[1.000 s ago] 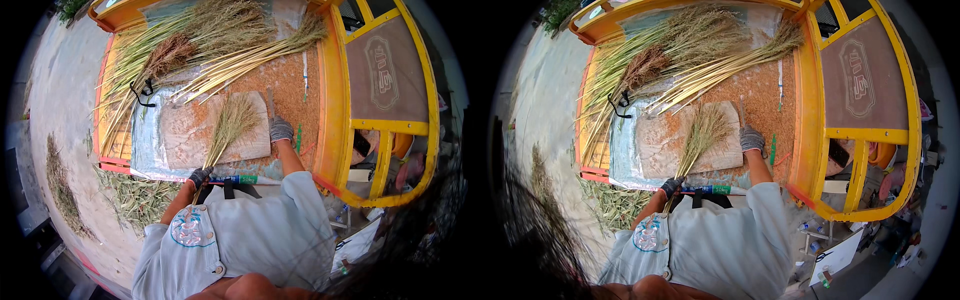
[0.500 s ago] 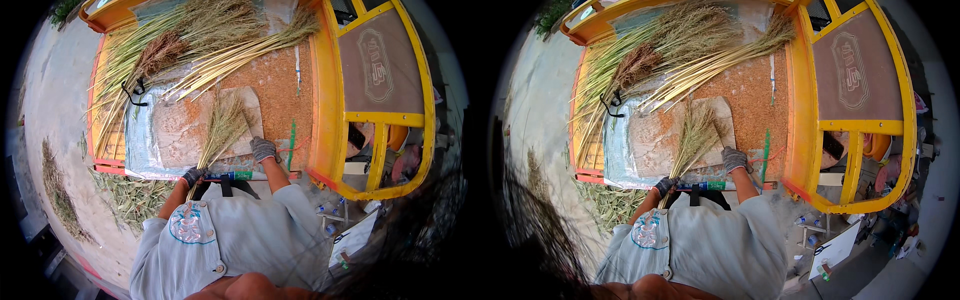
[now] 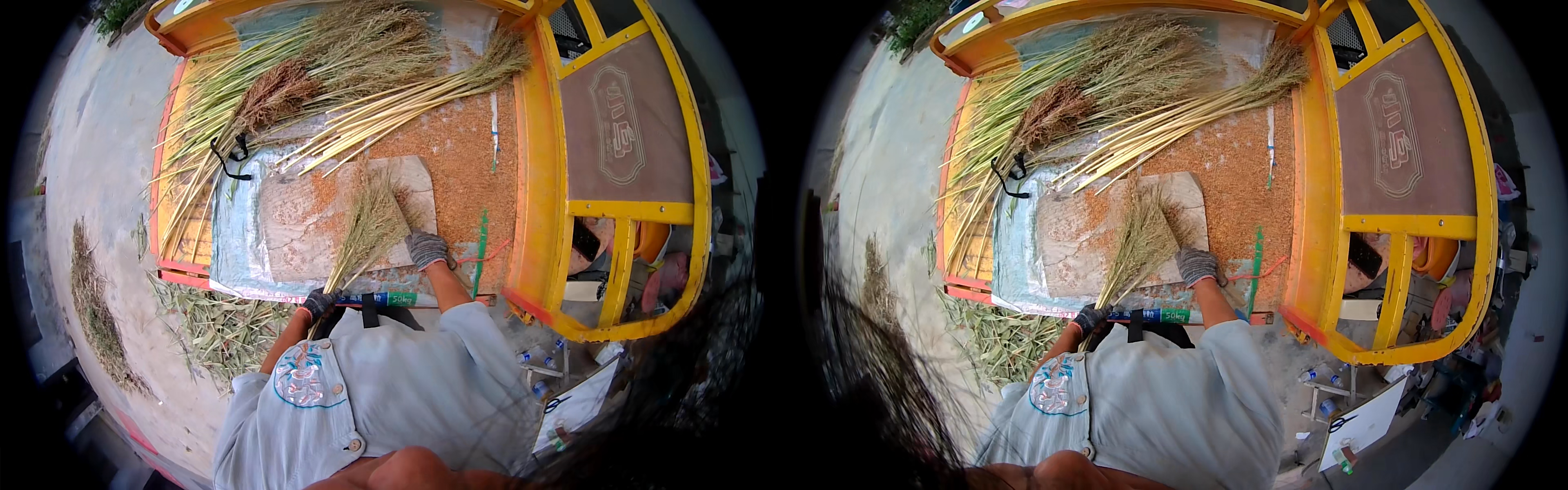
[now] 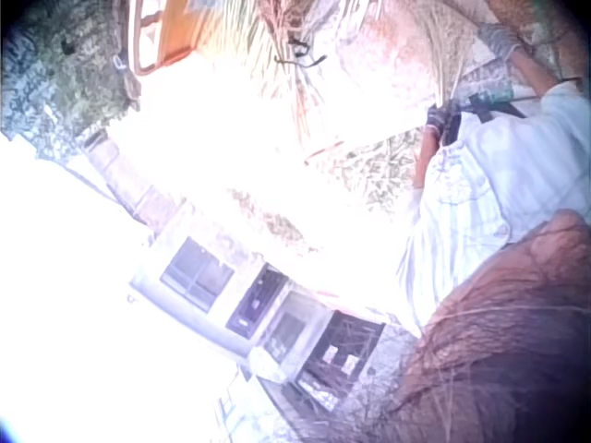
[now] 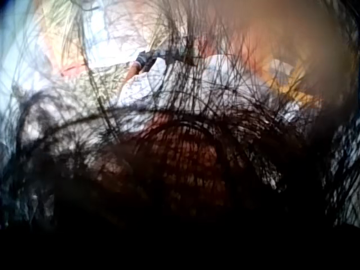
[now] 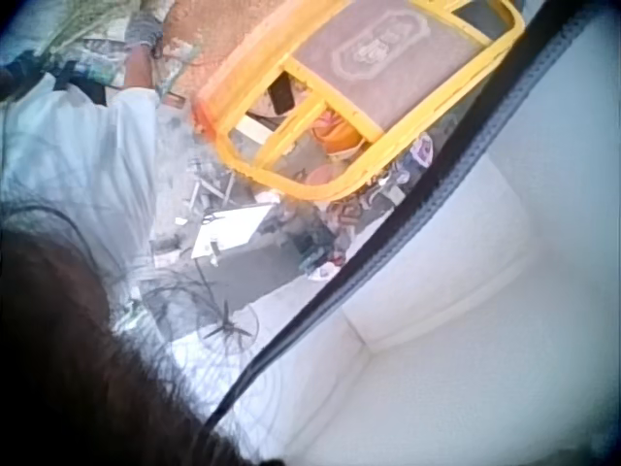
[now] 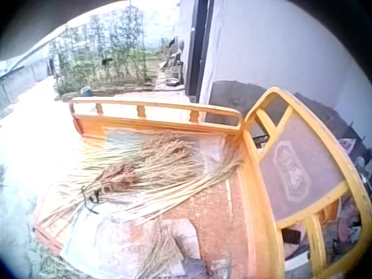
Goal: The person repeatedly strikes bundles of harvested grain stalks against a wooden board placed on the bed of a yellow utility vehicle. This action separates the grain kernels from the stalks, causing them to fall onto the vehicle bed. The person handles the stalks by hand, adjusting their grip and position between strikes.
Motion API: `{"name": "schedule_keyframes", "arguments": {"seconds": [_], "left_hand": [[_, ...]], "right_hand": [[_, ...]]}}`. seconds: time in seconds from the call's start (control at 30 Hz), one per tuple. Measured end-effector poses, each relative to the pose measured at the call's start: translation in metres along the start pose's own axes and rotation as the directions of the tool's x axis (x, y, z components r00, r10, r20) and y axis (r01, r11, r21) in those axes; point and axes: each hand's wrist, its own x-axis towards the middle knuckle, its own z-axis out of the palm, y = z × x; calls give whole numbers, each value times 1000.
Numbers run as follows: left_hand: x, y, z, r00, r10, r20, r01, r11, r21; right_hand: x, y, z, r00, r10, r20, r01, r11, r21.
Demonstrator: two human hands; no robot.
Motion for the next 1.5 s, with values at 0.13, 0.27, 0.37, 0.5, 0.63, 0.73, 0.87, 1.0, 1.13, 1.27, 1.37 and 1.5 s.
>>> {"name": "schedule_keyframes", "arguments": {"seconds": [0.13,0.27,0.37,0.5,0.63,0.73,0.87,1.0,1.13,1.27,1.37,1.5], "left_hand": [[3,-15,-10,997,47,-63,-38,991,126],[-24,13,-16,918,387,-82,-343,883,321],[-40,32,-15,815,575,-71,-476,735,482],[-20,35,-5,879,408,-248,-89,650,755],[-23,38,4,855,457,-245,-98,606,789],[-36,37,-5,786,547,-288,-117,589,800],[-51,-16,-30,627,598,-499,-130,712,690],[-43,-79,-42,573,414,-708,-85,889,450],[5,-110,-8,759,195,-621,13,949,314],[23,-54,62,936,213,-280,-25,834,551],[15,10,89,954,273,-126,-151,796,586],[15,75,127,875,485,-6,-381,696,608]], "right_hand": [[21,25,-64,944,330,-15,-328,941,86],[-19,52,-69,887,460,-46,-427,854,299],[-71,59,-39,864,481,-150,-368,805,466],[-127,28,-22,899,380,-216,-254,857,448],[-149,-13,-30,954,253,-159,-151,868,473],[-148,-19,-8,963,225,-148,-119,848,517],[-141,-27,-24,964,263,-26,-210,821,531],[-139,-13,-17,948,288,-133,-167,811,561],[-148,7,-17,940,338,-57,-258,807,532],[-169,19,-24,916,390,-96,-261,761,594],[-178,31,-28,912,409,24,-380,823,422],[-195,50,-8,935,314,-166,-239,902,361]]}}
